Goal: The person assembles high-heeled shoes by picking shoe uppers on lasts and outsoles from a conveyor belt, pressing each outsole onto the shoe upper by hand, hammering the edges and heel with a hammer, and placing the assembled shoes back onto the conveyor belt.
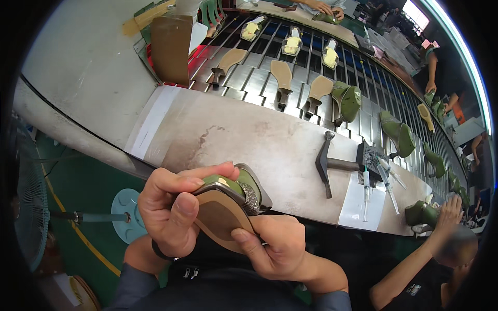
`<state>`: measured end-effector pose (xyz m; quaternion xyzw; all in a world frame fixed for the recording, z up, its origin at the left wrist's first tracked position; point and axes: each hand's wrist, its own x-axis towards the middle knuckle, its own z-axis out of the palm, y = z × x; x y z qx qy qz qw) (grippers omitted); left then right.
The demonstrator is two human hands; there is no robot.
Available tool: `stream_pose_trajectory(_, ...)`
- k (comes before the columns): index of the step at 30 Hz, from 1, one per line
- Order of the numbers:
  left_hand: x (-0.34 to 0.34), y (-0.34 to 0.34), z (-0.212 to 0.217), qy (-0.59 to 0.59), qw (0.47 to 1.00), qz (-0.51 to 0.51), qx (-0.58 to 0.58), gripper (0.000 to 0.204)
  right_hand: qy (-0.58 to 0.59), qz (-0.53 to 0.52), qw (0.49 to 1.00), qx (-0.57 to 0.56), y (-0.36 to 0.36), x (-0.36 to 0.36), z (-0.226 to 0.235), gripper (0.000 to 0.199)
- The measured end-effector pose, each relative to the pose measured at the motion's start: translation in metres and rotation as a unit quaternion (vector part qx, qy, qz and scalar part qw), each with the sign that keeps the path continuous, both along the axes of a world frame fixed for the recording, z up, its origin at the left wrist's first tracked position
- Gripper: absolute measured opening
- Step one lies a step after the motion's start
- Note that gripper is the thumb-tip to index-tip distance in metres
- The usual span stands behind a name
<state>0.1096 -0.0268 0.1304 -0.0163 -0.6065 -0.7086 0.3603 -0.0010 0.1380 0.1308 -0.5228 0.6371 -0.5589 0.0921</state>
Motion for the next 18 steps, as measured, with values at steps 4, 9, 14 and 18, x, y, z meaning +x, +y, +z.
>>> stream_pose_trajectory(4,0.004,-0.007,0.014,-0.033,0.999,0.018,-0.007,0.028,0.024,0.022,0.999,-0.023,-0.007,0.005,-0.008,0.010)
stream_pose_trajectory(9,0.006,-0.009,0.025,-0.088,0.991,0.096,-0.041,0.028,0.051,0.039,0.998,0.001,-0.018,0.006,0.002,0.013)
stream_pose_trajectory(14,0.008,-0.019,0.016,-0.061,0.990,0.124,-0.010,0.016,0.022,0.055,0.998,0.026,-0.025,0.000,-0.003,0.018)
stream_pose_trajectory(18,0.012,-0.022,0.011,-0.098,0.980,0.155,-0.082,0.020,0.016,0.048,0.998,0.027,-0.026,-0.003,-0.008,0.015)
